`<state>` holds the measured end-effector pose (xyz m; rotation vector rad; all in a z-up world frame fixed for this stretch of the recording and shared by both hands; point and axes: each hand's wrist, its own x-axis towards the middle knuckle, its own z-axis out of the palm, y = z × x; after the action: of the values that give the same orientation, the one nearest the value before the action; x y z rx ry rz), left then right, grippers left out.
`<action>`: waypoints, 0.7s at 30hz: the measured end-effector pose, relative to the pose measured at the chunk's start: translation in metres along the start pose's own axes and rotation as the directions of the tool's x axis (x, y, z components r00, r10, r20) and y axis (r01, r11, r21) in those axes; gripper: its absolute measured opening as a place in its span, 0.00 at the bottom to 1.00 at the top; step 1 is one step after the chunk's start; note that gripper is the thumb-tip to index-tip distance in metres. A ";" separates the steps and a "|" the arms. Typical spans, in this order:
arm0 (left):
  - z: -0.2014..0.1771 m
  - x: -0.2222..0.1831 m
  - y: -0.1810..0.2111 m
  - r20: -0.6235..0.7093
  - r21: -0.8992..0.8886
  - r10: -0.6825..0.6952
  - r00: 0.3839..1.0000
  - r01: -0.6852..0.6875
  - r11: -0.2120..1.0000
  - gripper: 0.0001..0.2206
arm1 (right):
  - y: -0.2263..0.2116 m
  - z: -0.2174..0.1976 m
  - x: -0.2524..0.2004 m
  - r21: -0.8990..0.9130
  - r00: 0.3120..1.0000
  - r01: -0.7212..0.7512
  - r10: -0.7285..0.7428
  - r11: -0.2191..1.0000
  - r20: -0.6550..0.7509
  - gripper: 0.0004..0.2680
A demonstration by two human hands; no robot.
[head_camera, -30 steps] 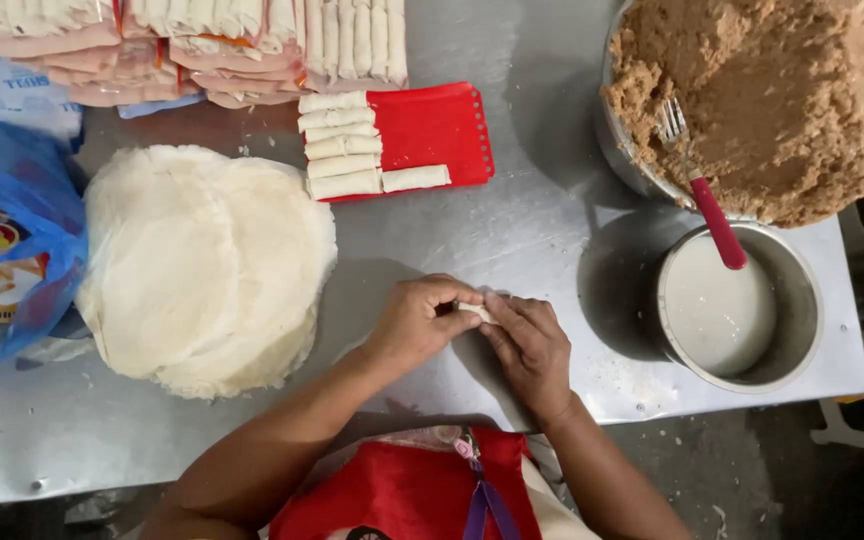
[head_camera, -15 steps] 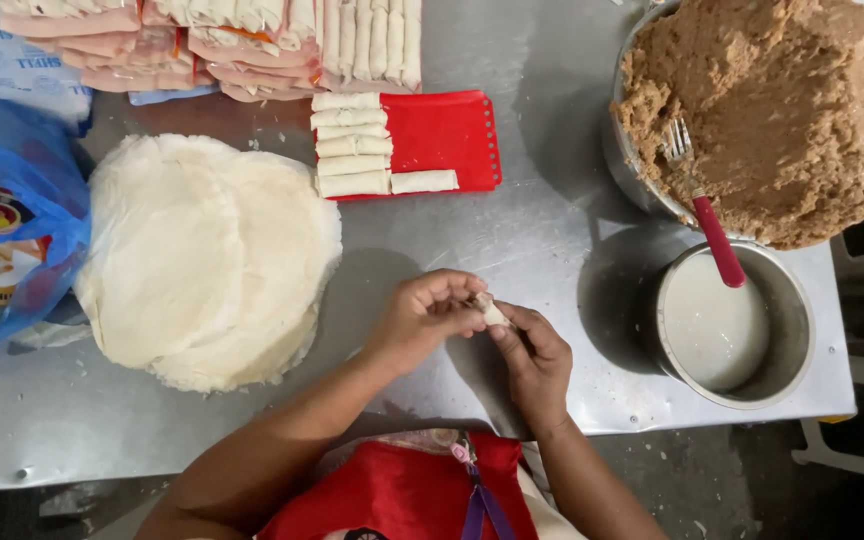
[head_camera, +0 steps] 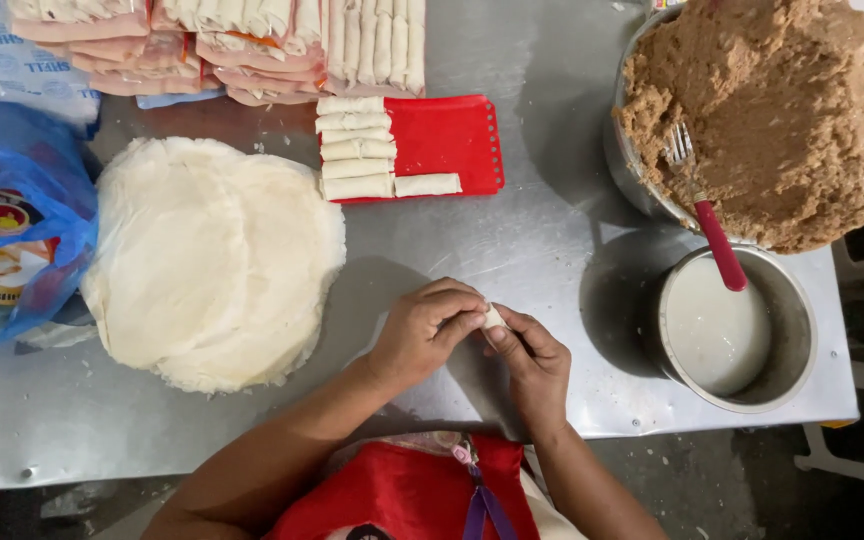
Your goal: A person is rapidly wrapping meat filling in thin dough wrappers to create spring rolls and then packaging them into plastic bags on a stainless steel production table.
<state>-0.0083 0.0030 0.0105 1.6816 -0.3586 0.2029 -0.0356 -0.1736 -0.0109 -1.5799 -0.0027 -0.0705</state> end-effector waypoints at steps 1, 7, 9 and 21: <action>0.000 -0.001 -0.004 -0.002 0.000 0.001 1.000 -0.001 1.000 0.03 | -0.002 0.001 0.001 -0.001 1.000 0.001 -0.001 1.000 0.002 0.10; -0.002 -0.003 -0.012 -0.002 -0.094 -0.089 0.996 0.089 0.992 0.06 | -0.016 0.005 0.008 -0.094 0.997 0.023 -0.015 0.995 0.080 0.10; -0.003 -0.004 -0.020 -0.037 -0.265 -0.201 0.979 0.184 0.947 0.05 | -0.020 0.001 0.010 -0.313 0.982 0.165 -0.126 0.935 0.140 0.14; -0.006 -0.008 -0.014 -0.031 -0.400 -0.219 0.975 0.189 0.897 0.06 | -0.030 -0.175 0.003 -0.966 0.992 -0.043 -0.108 0.254 -0.072 0.12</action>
<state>-0.0101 0.0114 -0.0046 1.2944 -0.1496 0.0325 -0.0419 -0.3487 0.0211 -2.8853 0.1375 -0.2455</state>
